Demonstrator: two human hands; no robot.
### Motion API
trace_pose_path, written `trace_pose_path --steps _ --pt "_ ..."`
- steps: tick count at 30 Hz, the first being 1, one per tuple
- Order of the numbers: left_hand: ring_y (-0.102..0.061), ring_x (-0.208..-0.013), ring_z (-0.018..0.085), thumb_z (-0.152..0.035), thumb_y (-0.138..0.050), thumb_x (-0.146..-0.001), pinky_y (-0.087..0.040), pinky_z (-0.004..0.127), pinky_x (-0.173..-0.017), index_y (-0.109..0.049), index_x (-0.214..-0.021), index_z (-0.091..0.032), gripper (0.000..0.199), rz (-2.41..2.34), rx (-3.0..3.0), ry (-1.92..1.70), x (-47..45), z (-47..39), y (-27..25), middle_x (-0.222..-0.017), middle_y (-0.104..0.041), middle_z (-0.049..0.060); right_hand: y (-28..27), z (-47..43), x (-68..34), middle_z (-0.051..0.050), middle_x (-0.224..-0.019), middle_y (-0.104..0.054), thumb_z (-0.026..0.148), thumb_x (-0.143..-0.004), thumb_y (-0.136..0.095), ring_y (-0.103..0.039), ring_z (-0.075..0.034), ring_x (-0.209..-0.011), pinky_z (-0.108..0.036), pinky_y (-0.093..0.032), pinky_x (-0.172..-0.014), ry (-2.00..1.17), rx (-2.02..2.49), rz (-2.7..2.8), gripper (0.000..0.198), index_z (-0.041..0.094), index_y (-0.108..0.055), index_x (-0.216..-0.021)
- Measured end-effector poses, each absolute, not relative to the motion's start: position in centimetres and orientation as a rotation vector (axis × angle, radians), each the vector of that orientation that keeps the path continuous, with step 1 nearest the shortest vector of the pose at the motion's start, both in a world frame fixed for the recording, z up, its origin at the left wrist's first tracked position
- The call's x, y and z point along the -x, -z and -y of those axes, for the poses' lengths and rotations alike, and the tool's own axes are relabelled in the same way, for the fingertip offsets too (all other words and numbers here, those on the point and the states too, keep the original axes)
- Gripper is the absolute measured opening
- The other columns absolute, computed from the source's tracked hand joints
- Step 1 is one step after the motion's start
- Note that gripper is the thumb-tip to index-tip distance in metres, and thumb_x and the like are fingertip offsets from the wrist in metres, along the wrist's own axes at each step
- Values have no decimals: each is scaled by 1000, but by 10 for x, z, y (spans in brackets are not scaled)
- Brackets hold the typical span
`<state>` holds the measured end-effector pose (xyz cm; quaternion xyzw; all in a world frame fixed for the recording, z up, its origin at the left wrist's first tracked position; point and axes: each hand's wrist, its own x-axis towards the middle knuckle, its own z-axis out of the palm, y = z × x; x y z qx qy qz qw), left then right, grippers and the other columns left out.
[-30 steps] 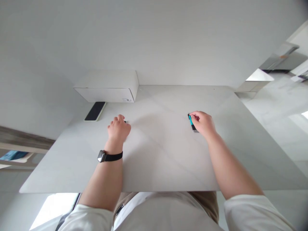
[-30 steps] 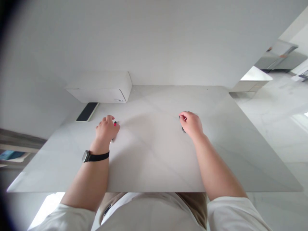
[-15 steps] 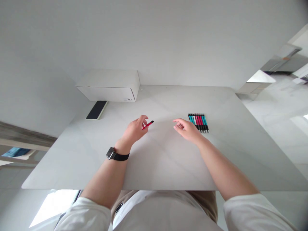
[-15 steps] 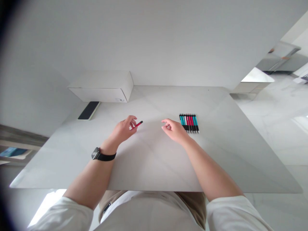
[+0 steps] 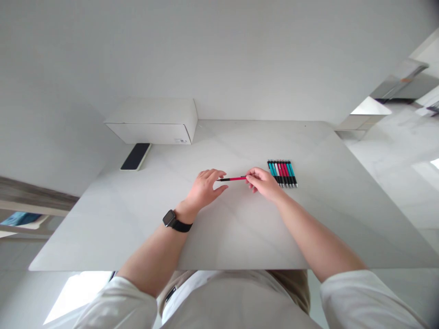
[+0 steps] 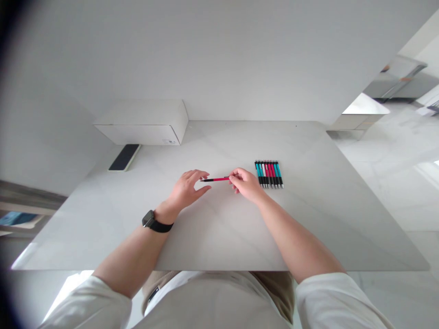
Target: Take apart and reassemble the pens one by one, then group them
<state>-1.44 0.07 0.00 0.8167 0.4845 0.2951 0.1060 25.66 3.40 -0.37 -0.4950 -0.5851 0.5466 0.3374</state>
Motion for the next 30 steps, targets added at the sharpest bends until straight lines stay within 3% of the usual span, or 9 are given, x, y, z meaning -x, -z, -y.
trace_pose_path --steps 8,18,24,30 --pt "-68 -100 25 -37 -66 -99 -48 44 -99 -69 -112 -26 18 -1449 -2368 -932 14 -3 2 -105 -76 6 -2 -34 -259 -4 -91 -74 51 -87 -73 -64 -15 -70 -24 -53 -52 -1518 1249 1466 31 24 -66 -100" --pt "-70 -94 23 -39 -71 -96 -54 37 -87 -75 -97 -25 14 -1450 -2085 -1048 14 -1 -3 -98 -77 4 2 -33 -258 -4 -88 -72 53 -90 -71 -64 -16 -71 -25 -54 -55 -1490 1184 1511 32 23 -65 -98" --pt "-70 -82 21 -48 -73 -91 -53 33 -76 -77 -93 -24 25 -1502 -1802 -983 16 -2 -4 -93 -79 3 4 -30 -255 -5 -88 -75 51 -96 -64 -68 -17 -69 -30 -58 -60 -1274 1165 1665 27 24 -64 -101" --pt "-71 -91 22 -49 -74 -89 -53 35 -86 -75 -90 -22 27 -1400 -1667 -1058 14 -2 -3 -95 -79 5 -6 -22 -256 -3 -89 -75 42 -97 -63 -72 -19 -74 -33 -60 -69 -929 1207 1863 16 27 -67 -102"
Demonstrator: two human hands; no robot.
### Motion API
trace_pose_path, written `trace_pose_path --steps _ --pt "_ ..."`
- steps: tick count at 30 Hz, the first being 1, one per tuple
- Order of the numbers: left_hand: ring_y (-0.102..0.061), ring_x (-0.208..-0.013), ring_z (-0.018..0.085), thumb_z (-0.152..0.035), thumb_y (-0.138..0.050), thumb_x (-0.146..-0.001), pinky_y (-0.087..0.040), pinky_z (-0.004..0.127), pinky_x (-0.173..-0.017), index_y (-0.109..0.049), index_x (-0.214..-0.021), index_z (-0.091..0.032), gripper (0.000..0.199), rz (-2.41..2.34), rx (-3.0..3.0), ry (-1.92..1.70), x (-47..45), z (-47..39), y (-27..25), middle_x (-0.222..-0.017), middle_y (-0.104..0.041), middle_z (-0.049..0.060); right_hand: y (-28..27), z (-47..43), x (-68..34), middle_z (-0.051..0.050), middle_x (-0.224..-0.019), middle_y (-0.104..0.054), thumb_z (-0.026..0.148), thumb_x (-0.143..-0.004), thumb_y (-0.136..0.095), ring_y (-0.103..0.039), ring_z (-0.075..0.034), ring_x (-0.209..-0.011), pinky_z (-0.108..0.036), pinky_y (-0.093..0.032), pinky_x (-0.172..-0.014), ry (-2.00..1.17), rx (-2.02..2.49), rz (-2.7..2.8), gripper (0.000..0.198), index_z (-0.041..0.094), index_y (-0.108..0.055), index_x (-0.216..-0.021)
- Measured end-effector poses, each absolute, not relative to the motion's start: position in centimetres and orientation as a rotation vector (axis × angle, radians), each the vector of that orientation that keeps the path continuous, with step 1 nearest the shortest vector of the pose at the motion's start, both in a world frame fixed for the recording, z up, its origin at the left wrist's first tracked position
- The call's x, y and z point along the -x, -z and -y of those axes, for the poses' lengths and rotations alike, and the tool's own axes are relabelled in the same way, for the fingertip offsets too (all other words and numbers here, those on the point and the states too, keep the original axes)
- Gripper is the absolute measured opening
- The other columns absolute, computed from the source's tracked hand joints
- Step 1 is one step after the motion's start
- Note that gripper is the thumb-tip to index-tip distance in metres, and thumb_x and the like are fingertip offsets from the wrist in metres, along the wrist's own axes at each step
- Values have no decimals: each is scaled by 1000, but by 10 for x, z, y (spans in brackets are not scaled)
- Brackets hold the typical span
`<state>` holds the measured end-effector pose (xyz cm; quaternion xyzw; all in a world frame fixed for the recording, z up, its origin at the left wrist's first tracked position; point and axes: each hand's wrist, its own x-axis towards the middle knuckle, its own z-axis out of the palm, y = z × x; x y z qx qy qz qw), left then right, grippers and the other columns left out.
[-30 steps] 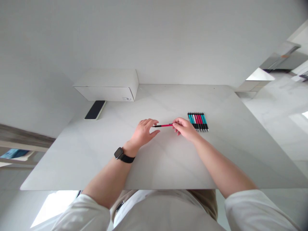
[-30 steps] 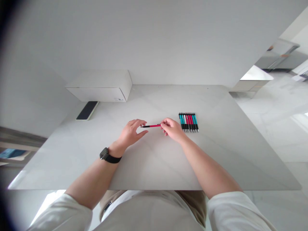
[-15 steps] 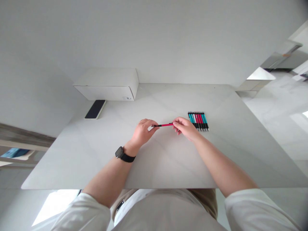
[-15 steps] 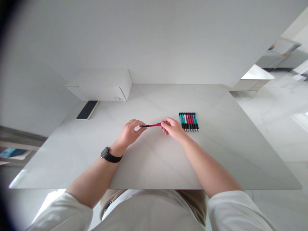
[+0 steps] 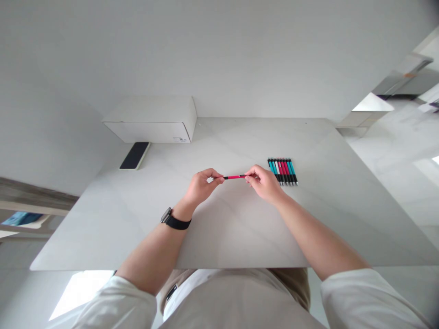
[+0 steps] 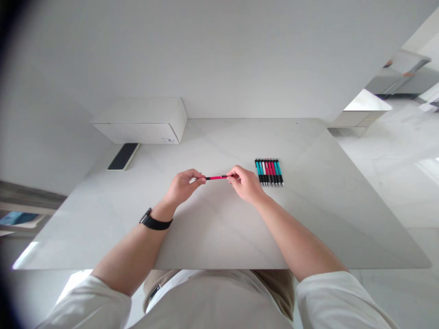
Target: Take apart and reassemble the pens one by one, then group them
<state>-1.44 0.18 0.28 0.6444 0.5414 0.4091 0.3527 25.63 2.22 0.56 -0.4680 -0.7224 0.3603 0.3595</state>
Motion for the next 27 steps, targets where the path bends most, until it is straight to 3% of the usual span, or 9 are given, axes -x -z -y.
trace_pose_path --steps 6,11,15,20,24,27 --pt "-72 -92 22 -48 -73 -90 -53 36 -87 -75 -91 -24 25 -1437 -1716 -1067 13 -1 -3 -99 -79 4 -6 -25 -260 -5 -101 -77 56 -96 -63 -72 -21 -81 -30 -58 -64 -1109 1226 1805 37 29 -61 -121" --pt "-72 -91 23 -42 -74 -90 -53 36 -85 -76 -91 -25 18 -1503 -1823 -1033 13 -1 -2 -98 -80 3 1 -30 -260 -3 -81 -74 60 -102 -50 -69 -18 -70 -29 -54 -61 -1274 1293 1852 40 25 -66 -91" --pt "-72 -85 22 -44 -72 -91 -53 35 -79 -77 -92 -25 20 -1499 -1811 -1021 13 -1 -2 -98 -80 3 -3 -28 -259 -2 -89 -75 50 -98 -61 -68 -18 -74 -30 -53 -67 -1054 1226 1945 24 28 -68 -101" --pt "-73 -89 22 -46 -73 -90 -53 35 -82 -76 -92 -24 22 -1488 -1786 -1055 13 -1 -1 -98 -80 4 -3 -28 -259 -2 -93 -76 53 -97 -62 -68 -18 -75 -30 -53 -68 -1042 1236 1911 27 28 -68 -108" --pt "-74 -94 23 -45 -73 -90 -54 36 -88 -76 -92 -24 21 -1468 -1799 -1062 13 -1 -1 -99 -80 4 0 -29 -260 -2 -81 -74 58 -103 -48 -68 -18 -70 -29 -52 -63 -1175 1274 1908 40 26 -66 -90" --pt "-73 -92 23 -46 -73 -91 -54 36 -85 -76 -92 -24 22 -1472 -1770 -1046 12 0 -2 -99 -80 4 -2 -28 -259 -1 -84 -75 51 -103 -51 -69 -18 -74 -30 -52 -69 -1035 1223 1960 32 26 -68 -93"
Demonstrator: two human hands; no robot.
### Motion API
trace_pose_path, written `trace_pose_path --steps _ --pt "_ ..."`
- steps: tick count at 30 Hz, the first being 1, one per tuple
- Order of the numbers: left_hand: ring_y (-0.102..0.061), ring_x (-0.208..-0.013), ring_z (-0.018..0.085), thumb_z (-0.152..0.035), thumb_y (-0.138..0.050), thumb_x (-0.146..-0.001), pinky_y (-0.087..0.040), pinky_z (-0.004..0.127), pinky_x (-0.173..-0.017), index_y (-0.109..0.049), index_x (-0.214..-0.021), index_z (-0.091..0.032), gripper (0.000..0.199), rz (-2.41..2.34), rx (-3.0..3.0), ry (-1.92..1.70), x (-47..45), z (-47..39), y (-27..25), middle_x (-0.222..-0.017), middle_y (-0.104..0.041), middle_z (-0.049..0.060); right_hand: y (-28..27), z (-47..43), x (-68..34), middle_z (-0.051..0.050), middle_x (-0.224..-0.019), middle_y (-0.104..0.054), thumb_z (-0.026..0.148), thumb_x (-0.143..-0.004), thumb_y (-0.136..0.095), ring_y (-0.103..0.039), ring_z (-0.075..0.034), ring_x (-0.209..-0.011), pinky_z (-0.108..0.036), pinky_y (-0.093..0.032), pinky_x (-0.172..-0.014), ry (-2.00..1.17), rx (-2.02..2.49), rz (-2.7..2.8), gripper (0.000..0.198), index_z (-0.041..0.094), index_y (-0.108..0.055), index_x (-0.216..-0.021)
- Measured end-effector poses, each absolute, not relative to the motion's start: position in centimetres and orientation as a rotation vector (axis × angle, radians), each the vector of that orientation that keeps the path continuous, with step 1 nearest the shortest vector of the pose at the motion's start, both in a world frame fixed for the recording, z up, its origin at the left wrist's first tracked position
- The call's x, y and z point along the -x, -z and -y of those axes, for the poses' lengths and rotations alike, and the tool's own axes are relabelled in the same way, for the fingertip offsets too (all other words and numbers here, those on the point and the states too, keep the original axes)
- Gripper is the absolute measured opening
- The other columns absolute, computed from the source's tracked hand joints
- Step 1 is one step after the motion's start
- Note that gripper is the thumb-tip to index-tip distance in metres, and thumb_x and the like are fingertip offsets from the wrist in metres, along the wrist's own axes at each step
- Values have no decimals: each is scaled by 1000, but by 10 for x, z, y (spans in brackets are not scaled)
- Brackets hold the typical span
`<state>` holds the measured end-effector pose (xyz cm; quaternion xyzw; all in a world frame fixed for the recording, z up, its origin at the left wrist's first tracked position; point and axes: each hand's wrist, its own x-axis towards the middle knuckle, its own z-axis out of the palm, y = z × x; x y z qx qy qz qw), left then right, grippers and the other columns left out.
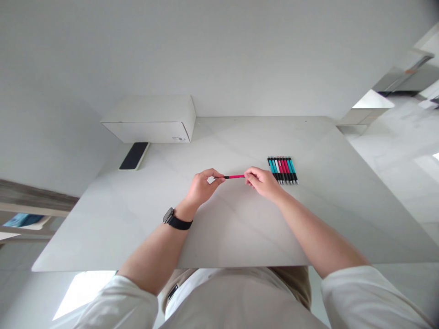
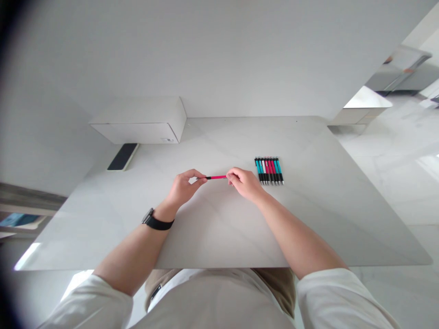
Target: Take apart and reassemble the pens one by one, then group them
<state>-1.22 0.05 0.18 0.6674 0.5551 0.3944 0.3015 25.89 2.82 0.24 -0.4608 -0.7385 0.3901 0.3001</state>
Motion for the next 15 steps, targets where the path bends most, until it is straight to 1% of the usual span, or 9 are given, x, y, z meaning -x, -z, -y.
trace_pose_path --steps 2,3,4,6,8,10,12,13,15 --pt "-73 -91 23 -47 -73 -90 -54 35 -84 -76 -91 -24 23 -1481 -1746 -1044 12 0 -2 -98 -80 3 -5 -28 -257 -2 -93 -76 46 -101 -58 -69 -18 -79 -31 -53 -75 -897 1176 1990 21 28 -69 -102" --pt "-73 -91 23 -48 -73 -90 -53 35 -84 -76 -91 -24 24 -1482 -1737 -1049 12 0 -2 -98 -79 3 -6 -27 -257 -3 -97 -76 44 -99 -60 -69 -19 -81 -32 -54 -77 -843 1157 2001 19 28 -69 -104" --pt "-73 -91 23 -48 -73 -90 -53 35 -84 -76 -91 -24 24 -1480 -1731 -1055 11 0 -1 -98 -79 3 -7 -27 -256 -4 -102 -76 43 -98 -62 -69 -19 -83 -32 -54 -78 -810 1151 2003 19 27 -69 -106" --pt "-73 -91 22 -48 -73 -90 -53 35 -85 -76 -91 -24 24 -1467 -1731 -1065 11 0 -1 -98 -79 3 -6 -26 -257 -5 -110 -76 47 -96 -65 -69 -20 -87 -31 -54 -76 -817 1191 1974 25 28 -67 -112" --pt "-73 -92 22 -48 -73 -90 -53 35 -86 -76 -92 -25 24 -1457 -1740 -1071 11 0 0 -98 -79 3 -4 -26 -258 -4 -106 -77 53 -97 -62 -69 -20 -83 -30 -53 -71 -908 1271 1945 30 28 -66 -113" --pt "-73 -93 23 -48 -73 -90 -53 36 -87 -76 -92 -25 24 -1463 -1750 -1067 11 0 0 -98 -80 3 -3 -27 -259 -2 -91 -76 56 -102 -53 -68 -19 -75 -30 -51 -67 -1002 1322 1960 32 28 -68 -102" --pt "-73 -94 23 -49 -72 -90 -53 37 -88 -76 -92 -25 24 -1471 -1754 -1061 11 0 -1 -99 -80 4 -3 -27 -260 -1 -81 -74 55 -104 -48 -65 -18 -68 -30 -50 -66 -1018 1316 1998 37 27 -67 -91" --pt "-73 -94 24 -49 -72 -90 -53 37 -88 -76 -92 -25 25 -1473 -1751 -1060 11 0 -1 -99 -80 4 -3 -27 -260 -1 -81 -74 53 -104 -49 -64 -18 -67 -30 -49 -67 -985 1300 2012 35 27 -68 -91" --pt "-73 -93 23 -49 -73 -90 -53 37 -87 -76 -92 -24 25 -1470 -1737 -1066 11 0 -1 -99 -79 4 -6 -26 -258 -2 -86 -74 49 -101 -56 -64 -19 -71 -32 -50 -70 -878 1254 2024 26 27 -69 -98"
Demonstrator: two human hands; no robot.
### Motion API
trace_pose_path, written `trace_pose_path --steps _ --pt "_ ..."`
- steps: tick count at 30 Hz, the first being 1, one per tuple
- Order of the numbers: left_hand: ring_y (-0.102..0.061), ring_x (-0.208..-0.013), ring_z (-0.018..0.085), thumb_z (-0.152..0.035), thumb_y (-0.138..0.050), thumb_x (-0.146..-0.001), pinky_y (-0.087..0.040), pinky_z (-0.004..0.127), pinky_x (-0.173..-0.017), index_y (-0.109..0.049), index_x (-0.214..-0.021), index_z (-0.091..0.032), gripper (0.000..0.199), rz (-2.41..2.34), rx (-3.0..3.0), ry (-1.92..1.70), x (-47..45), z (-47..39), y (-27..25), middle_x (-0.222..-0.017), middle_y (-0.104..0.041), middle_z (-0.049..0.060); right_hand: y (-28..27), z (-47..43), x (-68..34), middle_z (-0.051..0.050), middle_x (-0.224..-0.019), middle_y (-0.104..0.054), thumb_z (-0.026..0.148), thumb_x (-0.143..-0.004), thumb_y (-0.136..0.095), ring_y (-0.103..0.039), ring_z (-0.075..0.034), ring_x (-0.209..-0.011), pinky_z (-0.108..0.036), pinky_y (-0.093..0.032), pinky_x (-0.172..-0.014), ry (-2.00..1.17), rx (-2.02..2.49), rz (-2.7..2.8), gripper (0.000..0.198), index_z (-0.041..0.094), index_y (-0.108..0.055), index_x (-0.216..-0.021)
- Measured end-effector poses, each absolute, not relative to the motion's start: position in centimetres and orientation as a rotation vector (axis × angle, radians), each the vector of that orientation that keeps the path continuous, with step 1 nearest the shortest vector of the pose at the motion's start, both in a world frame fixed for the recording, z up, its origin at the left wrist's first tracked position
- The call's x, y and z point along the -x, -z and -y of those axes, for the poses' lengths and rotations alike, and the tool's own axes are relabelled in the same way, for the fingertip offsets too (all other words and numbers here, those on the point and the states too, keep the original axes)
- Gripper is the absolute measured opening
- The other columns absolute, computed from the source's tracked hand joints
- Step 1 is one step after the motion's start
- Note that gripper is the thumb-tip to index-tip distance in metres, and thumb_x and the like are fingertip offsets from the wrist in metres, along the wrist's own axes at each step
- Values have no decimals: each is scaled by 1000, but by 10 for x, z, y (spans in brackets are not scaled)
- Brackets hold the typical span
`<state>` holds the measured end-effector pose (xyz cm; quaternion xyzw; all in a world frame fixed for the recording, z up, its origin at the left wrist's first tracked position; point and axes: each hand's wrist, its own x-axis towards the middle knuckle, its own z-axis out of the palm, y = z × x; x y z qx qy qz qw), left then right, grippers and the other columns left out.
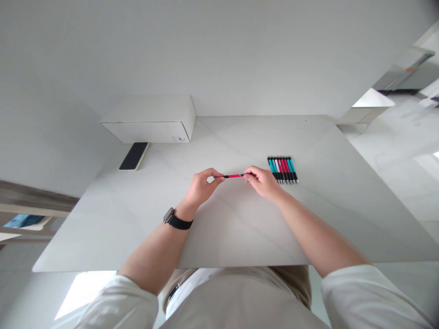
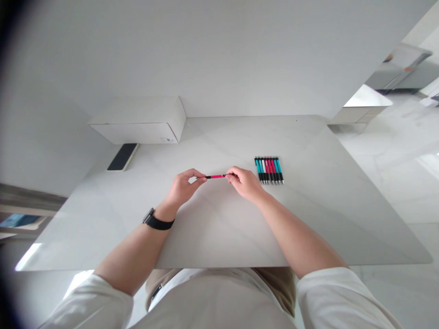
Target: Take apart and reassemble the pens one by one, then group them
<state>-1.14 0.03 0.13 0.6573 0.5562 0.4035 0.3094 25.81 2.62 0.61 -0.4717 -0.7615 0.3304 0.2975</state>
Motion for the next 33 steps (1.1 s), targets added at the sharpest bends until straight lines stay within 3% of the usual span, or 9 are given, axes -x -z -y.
trace_pose_path --steps 6,11,15,18,23,29,33 --pt "-73 -94 23 -50 -73 -90 -54 36 -88 -75 -93 -23 27 -1443 -1716 -1110 11 0 -2 -98 -79 4 -10 -23 -257 -7 -103 -75 53 -95 -64 -66 -21 -81 -32 -52 -72 -821 1209 1983 32 27 -68 -115" --pt "-73 -94 23 -49 -73 -90 -53 36 -89 -75 -93 -23 26 -1442 -1743 -1082 12 0 -2 -99 -79 4 -7 -25 -259 -2 -79 -73 57 -103 -49 -62 -18 -64 -30 -48 -65 -930 1291 2028 38 27 -71 -97" --pt "-73 -93 22 -48 -73 -90 -53 36 -88 -76 -93 -24 25 -1454 -1730 -1085 11 0 -1 -99 -79 4 -9 -26 -257 -4 -96 -75 48 -100 -58 -66 -19 -79 -31 -50 -75 -784 1155 2033 25 27 -71 -103" --pt "-73 -93 23 -49 -73 -90 -54 37 -88 -75 -93 -23 26 -1452 -1731 -1092 11 0 -1 -99 -79 4 -9 -25 -257 -6 -107 -75 50 -95 -65 -67 -20 -83 -31 -52 -72 -808 1186 1983 28 28 -69 -111" --pt "-73 -93 23 -50 -73 -90 -54 37 -88 -76 -93 -24 26 -1462 -1742 -1078 12 -1 -1 -99 -79 4 -5 -26 -258 -2 -81 -74 58 -101 -52 -64 -18 -66 -30 -49 -64 -989 1290 1973 35 28 -70 -100" --pt "-72 -93 23 -53 -72 -90 -54 37 -88 -75 -95 -24 29 -1459 -1735 -1077 12 -1 -1 -99 -79 5 -5 -26 -258 -4 -97 -77 59 -96 -62 -68 -21 -81 -33 -53 -74 -883 1228 1961 34 29 -71 -110" --pt "-73 -93 23 -52 -73 -90 -54 37 -88 -76 -94 -24 29 -1454 -1741 -1068 12 0 -2 -100 -79 5 -4 -26 -258 -2 -78 -73 64 -100 -50 -65 -19 -67 -30 -50 -63 -1073 1297 1945 42 28 -70 -97"
